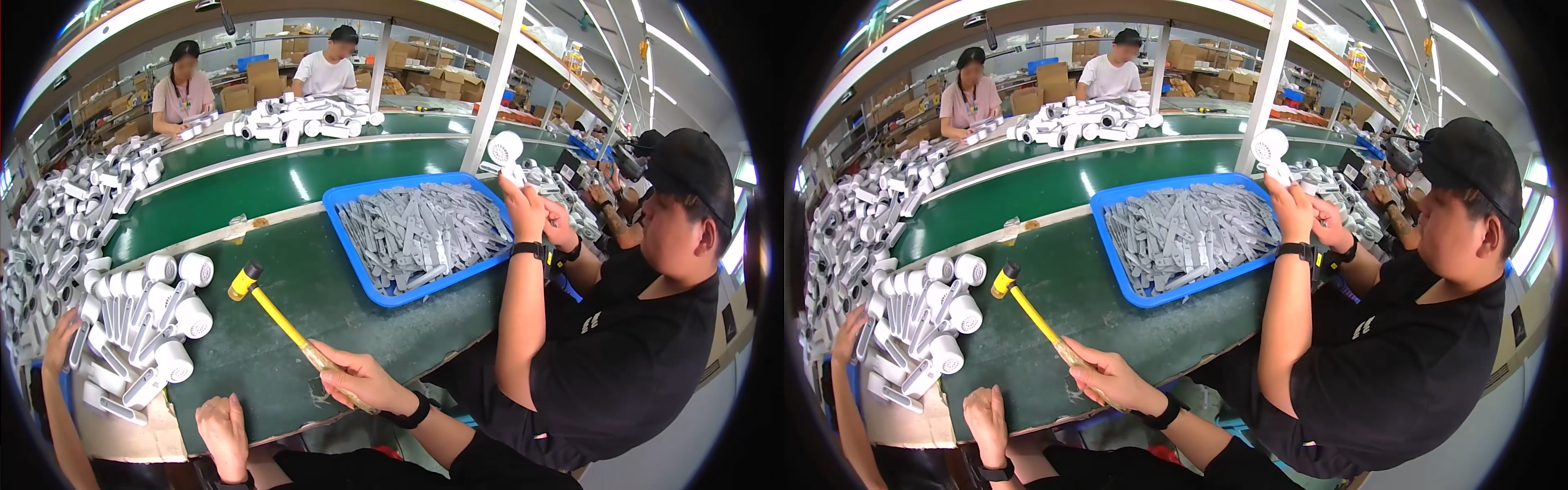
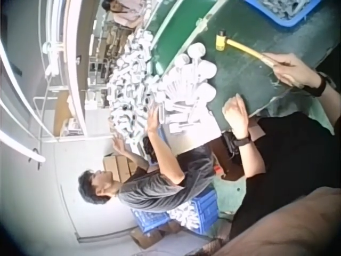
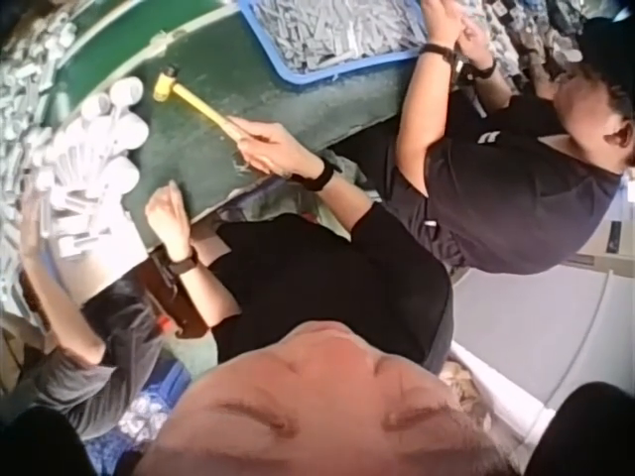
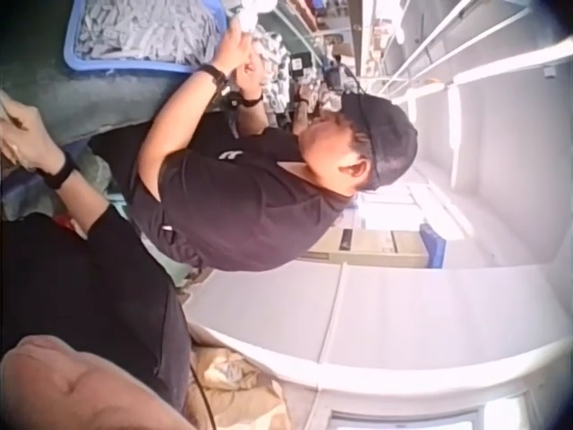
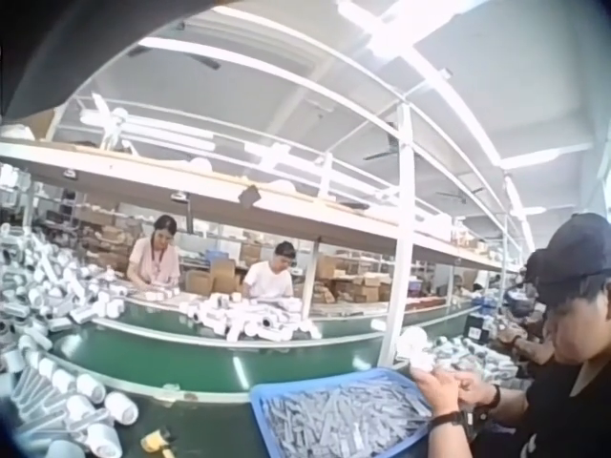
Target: Assemble plastic light fixture components using a small mallet to secure the pieces together.
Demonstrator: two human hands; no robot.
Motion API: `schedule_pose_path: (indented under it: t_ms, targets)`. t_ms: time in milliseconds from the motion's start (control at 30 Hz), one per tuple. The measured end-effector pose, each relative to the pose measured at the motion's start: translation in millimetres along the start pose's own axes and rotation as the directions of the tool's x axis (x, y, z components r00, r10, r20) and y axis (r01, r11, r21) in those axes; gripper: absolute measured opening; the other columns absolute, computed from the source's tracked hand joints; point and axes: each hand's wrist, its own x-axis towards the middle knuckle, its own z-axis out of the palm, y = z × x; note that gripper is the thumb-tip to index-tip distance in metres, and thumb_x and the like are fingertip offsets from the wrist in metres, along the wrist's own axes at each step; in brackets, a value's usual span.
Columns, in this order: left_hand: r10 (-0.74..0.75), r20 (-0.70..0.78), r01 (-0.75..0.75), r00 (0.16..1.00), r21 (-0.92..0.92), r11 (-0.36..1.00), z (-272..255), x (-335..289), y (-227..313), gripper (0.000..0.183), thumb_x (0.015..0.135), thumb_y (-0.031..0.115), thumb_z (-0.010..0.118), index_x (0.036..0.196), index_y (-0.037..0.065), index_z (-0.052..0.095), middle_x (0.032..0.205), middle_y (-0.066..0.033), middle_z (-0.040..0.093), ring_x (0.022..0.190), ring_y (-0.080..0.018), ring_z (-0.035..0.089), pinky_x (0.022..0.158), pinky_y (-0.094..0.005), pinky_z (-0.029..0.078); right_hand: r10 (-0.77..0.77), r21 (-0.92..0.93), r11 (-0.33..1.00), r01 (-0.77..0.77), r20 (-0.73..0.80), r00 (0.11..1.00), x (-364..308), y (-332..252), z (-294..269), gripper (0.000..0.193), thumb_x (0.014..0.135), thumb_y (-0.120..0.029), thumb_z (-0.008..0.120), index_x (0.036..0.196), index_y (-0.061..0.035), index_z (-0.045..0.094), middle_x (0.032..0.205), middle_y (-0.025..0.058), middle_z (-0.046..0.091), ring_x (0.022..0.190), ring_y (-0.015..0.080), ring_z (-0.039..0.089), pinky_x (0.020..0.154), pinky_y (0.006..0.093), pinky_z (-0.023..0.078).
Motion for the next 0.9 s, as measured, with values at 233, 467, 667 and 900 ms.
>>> schedule_pose_path:
  t_ms: [233, 467, 667, 900]
  targets:
    - [-0.012, -0.011, 0.012, 1.000, -0.011, 1.000, 1.0, -2.6, -4.6, 0.033, 0.085, 0.005, 0.065, 0.061, -0.001, 0.044, 0.061, -0.0168, 0.047, 0.062, -0.0381, 0.049, 0.061, -0.0475, 0.036, 0.014, 0.008, 1.000, -0.014, -0.014, 1.000, -1.3, -1.7, 2.0, 0.058, 0.102, -0.009, 0.052, 0.156, -0.0102, 0.029, 0.082, 0.0011, 0.056, 0.061, 0.0076, 0.050, 0.055, 0.0225, 0.043]
    - [-0.006, -0.044, 0.005, 0.999, -0.019, 1.000, 1.2, -2.7, -6.3, 0.033, 0.084, 0.004, 0.065, 0.059, 0.000, 0.044, 0.059, -0.0164, 0.047, 0.060, -0.0378, 0.050, 0.059, -0.0478, 0.036, -0.005, 0.025, 1.000, 0.005, -0.009, 1.000, 0.8, 3.0, 1.2, 0.058, 0.103, -0.010, 0.052, 0.156, -0.0106, 0.029, 0.082, 0.0012, 0.055, 0.061, 0.0076, 0.051, 0.053, 0.0224, 0.042]
    - [0.024, -0.071, -0.023, 0.997, 0.006, 1.000, 3.6, -2.3, -2.6, 0.033, 0.083, 0.004, 0.066, 0.058, 0.000, 0.044, 0.058, -0.0166, 0.047, 0.059, -0.0380, 0.050, 0.058, -0.0482, 0.036, -0.020, 0.009, 1.000, 0.020, -0.014, 1.000, 0.2, 5.4, -1.2, 0.059, 0.103, -0.011, 0.051, 0.157, -0.0108, 0.027, 0.081, -0.0003, 0.053, 0.057, 0.0062, 0.049, 0.051, 0.0221, 0.041]
    - [-0.002, -0.073, -0.001, 0.997, -0.039, 0.999, 0.9, -1.9, 1.0, 0.036, 0.085, 0.006, 0.065, 0.059, -0.002, 0.042, 0.059, -0.0184, 0.046, 0.057, -0.0386, 0.048, 0.057, -0.0482, 0.036, -0.024, -0.007, 1.000, 0.024, -0.022, 0.999, 0.8, 4.7, 1.5, 0.060, 0.102, -0.008, 0.050, 0.157, -0.0118, 0.027, 0.081, -0.0002, 0.053, 0.057, 0.0062, 0.049, 0.051, 0.0224, 0.041]
